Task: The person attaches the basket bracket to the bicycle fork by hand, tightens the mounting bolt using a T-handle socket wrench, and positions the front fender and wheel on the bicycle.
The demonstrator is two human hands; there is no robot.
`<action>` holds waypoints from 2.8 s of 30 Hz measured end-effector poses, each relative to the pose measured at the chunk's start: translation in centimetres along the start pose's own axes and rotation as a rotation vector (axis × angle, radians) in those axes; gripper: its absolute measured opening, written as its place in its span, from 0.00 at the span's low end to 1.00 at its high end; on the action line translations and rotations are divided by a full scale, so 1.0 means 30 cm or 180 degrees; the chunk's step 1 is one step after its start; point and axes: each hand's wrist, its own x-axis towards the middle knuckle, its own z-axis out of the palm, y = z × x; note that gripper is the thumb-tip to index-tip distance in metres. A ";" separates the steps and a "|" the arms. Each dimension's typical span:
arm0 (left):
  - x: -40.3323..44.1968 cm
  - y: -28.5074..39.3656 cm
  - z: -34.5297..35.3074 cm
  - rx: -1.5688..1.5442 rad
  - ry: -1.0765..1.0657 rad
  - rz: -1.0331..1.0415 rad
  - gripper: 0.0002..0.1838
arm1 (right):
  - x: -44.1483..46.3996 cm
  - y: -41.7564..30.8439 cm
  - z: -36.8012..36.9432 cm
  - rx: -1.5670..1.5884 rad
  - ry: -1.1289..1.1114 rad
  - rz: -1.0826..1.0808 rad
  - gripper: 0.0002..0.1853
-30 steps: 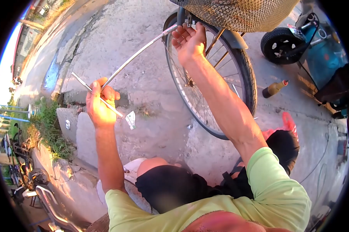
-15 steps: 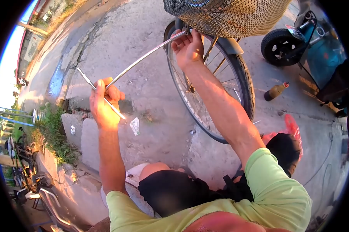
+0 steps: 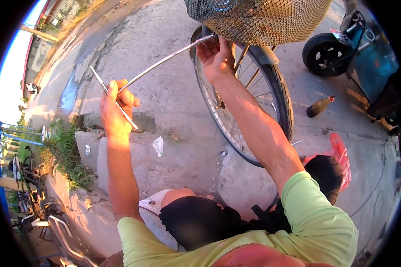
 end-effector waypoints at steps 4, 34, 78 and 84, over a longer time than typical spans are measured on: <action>0.045 0.033 -0.008 0.0109 -0.0064 -0.0235 0.18 | 0.011 0.004 -0.007 0.0003 -0.0007 0.0011 0.19; 0.216 0.088 -0.069 0.0132 -0.0510 -0.1023 0.16 | 0.030 0.017 -0.017 -0.0052 -0.0067 0.0008 0.19; 0.039 0.149 -0.027 0.4852 -0.0743 0.1745 0.06 | 0.037 0.032 -0.022 0.0322 -0.0213 0.0112 0.18; 0.081 0.162 -0.150 0.1426 -0.1086 -0.0625 0.24 | 0.041 0.032 -0.038 0.0290 -0.0301 0.0141 0.17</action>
